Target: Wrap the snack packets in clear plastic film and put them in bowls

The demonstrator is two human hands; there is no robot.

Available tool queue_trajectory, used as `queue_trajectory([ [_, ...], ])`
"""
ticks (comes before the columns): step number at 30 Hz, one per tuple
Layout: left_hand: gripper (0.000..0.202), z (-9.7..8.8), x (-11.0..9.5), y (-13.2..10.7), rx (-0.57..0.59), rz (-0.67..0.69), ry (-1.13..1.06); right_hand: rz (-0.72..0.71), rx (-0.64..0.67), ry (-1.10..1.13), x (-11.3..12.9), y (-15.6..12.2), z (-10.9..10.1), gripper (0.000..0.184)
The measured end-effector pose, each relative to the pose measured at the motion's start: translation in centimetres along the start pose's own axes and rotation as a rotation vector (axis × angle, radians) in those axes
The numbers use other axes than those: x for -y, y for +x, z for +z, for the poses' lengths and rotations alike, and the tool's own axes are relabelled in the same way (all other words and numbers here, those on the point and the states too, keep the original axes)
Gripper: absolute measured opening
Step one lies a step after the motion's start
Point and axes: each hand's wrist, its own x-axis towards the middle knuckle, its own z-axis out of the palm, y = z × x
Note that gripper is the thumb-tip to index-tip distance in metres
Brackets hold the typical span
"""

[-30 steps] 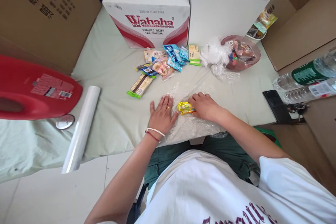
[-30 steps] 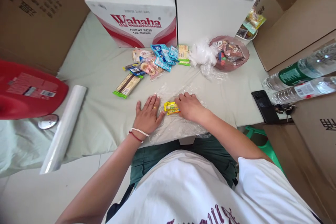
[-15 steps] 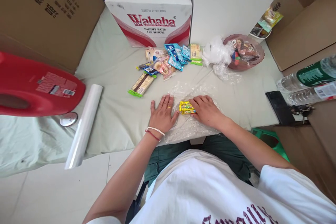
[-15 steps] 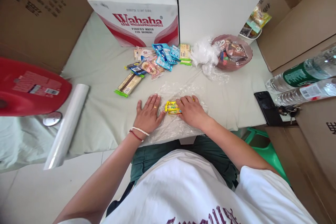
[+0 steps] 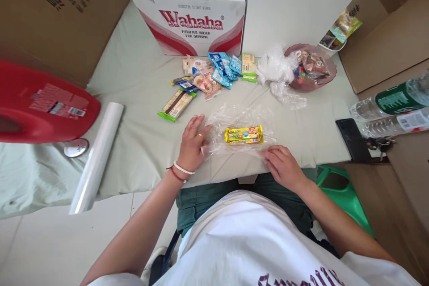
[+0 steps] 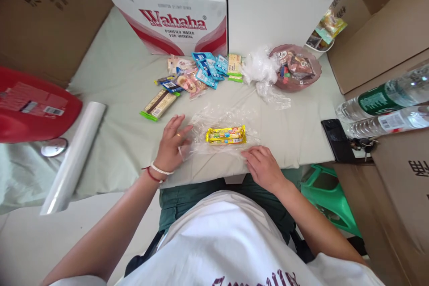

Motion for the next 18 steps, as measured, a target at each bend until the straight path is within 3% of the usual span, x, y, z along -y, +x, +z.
queue_trajectory([
  [5, 0.068, -3.7, 1.1, -1.6, 0.242, 0.135, -0.24, 0.095, -0.101, 0.195, -0.5, 3.1, -1.6, 0.029],
  [8, 0.084, -3.7, 0.4, -2.7, 0.308, 0.084, -0.294, 0.189, -0.147, 0.293, -0.8, 5.5, -2.9, 0.029],
  [10, 0.078, -2.5, -0.1, -2.7, 0.254, 0.002, -0.271, 0.267, -0.156, 0.319, -1.4, 6.7, -3.2, 0.029],
  [14, 0.032, 0.5, -0.1, -0.1, -0.003, -0.227, -0.235, 0.43, -0.117, 0.287, -3.6, 8.2, -2.8, 0.032],
  [18, 0.056, 0.4, 1.2, 2.2, -0.326, -0.388, -0.074, 0.488, 0.048, -0.031, -5.2, 9.2, -3.4, 0.038],
])
